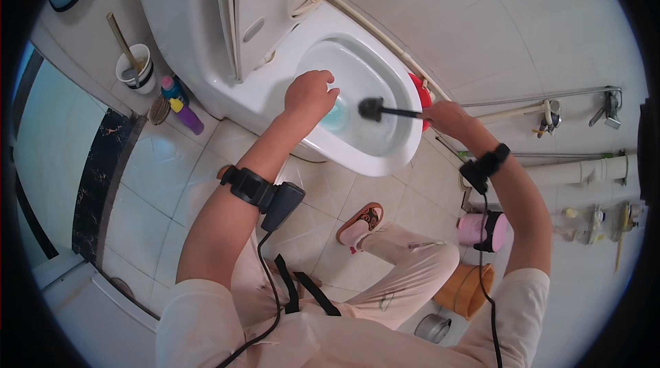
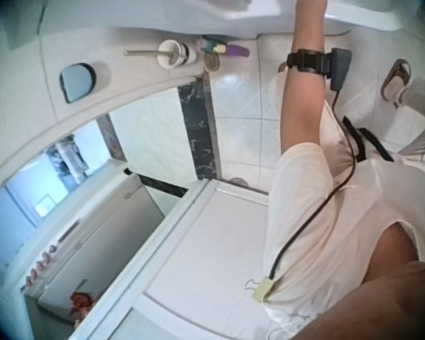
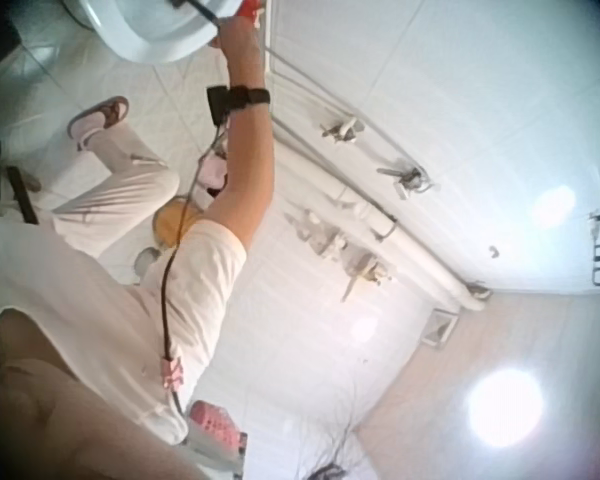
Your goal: The person scrubs the interior of a toilet bowl using a brush, moving the brush around the water line and deeper into the drain area while blue cleaning liquid is present.
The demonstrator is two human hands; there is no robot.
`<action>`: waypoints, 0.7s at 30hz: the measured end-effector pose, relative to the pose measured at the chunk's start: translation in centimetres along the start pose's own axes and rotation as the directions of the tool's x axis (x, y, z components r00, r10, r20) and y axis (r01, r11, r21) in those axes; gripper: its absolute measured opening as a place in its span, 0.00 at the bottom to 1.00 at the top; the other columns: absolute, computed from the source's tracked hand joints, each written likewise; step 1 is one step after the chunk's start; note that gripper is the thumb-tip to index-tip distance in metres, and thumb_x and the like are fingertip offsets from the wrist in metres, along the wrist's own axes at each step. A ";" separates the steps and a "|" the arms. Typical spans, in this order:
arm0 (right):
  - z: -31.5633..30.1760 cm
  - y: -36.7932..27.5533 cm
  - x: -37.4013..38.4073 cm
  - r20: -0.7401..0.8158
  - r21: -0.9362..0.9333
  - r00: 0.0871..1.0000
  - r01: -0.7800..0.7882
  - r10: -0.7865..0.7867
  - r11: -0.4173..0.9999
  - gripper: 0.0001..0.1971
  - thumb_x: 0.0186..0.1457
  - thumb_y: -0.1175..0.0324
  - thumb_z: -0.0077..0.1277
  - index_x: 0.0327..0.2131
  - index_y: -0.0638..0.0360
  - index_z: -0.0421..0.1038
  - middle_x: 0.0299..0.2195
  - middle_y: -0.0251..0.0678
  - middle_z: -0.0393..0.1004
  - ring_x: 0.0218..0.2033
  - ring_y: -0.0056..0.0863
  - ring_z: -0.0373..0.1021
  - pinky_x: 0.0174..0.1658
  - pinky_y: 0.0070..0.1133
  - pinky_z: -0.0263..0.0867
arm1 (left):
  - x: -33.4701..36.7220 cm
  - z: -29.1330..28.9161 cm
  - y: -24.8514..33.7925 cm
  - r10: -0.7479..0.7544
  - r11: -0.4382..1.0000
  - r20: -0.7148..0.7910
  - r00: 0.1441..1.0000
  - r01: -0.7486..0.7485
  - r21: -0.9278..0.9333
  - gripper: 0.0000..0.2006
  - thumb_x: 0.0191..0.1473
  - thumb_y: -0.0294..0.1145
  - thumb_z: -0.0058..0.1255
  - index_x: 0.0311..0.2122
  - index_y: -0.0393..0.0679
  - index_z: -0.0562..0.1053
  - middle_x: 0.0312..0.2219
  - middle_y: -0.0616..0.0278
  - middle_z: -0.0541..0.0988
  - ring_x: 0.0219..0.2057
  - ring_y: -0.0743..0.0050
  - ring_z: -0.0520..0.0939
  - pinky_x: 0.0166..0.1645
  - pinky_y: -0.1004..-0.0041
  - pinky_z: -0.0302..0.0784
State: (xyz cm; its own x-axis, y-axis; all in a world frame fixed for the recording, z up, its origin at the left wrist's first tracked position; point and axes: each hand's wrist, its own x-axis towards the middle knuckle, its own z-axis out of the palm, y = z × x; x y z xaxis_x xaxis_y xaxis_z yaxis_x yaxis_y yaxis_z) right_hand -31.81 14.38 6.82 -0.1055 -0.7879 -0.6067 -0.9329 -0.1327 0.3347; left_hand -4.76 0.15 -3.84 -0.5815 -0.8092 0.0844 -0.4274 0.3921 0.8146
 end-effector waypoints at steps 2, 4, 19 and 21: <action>-1.0 -2.5 2.3 -0.140 -0.057 0.990 -0.007 -0.001 0.998 0.12 0.53 0.70 0.42 0.40 0.50 0.72 0.27 0.38 0.73 0.30 0.37 0.72 0.31 0.30 0.68 | 0.0 -0.2 0.1 -0.017 1.000 0.011 1.000 0.017 0.012 0.12 0.45 0.36 0.53 0.36 0.44 0.74 0.28 0.61 0.78 0.31 0.63 0.77 0.36 0.67 0.72; -1.0 -3.8 4.1 -0.264 -0.007 0.964 0.008 -0.010 1.000 0.11 0.54 0.70 0.41 0.40 0.51 0.71 0.26 0.39 0.73 0.30 0.37 0.72 0.30 0.31 0.68 | 0.6 -0.6 0.4 -0.039 0.999 0.005 0.999 0.039 -0.028 0.11 0.46 0.35 0.53 0.36 0.43 0.74 0.27 0.61 0.78 0.30 0.63 0.77 0.36 0.68 0.73; 1.6 -4.6 4.4 -0.283 0.026 0.957 -0.056 0.061 0.998 0.13 0.59 0.63 0.35 0.40 0.53 0.69 0.23 0.42 0.71 0.27 0.41 0.71 0.28 0.34 0.67 | 1.4 -2.3 -0.5 -0.134 0.979 -0.083 0.987 0.119 -0.169 0.11 0.46 0.34 0.53 0.36 0.45 0.74 0.30 0.60 0.78 0.32 0.64 0.78 0.37 0.69 0.73; 0.9 -5.5 5.9 -0.294 0.025 0.953 -0.061 0.066 0.998 0.13 0.59 0.63 0.35 0.41 0.53 0.69 0.23 0.42 0.71 0.27 0.41 0.71 0.28 0.34 0.67 | 1.3 -2.2 -0.2 -0.142 0.980 -0.058 0.988 0.133 -0.146 0.11 0.46 0.34 0.53 0.36 0.45 0.74 0.30 0.61 0.78 0.32 0.65 0.78 0.37 0.69 0.73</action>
State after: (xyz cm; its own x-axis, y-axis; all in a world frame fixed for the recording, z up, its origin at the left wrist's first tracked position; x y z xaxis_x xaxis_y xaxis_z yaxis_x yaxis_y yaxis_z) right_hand -27.60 11.05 0.77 -0.0609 -0.9370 -0.3441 -0.9332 -0.0689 0.3527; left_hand -3.94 -1.95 -2.64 -0.4738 -0.8806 0.0007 -0.3948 0.2131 0.8937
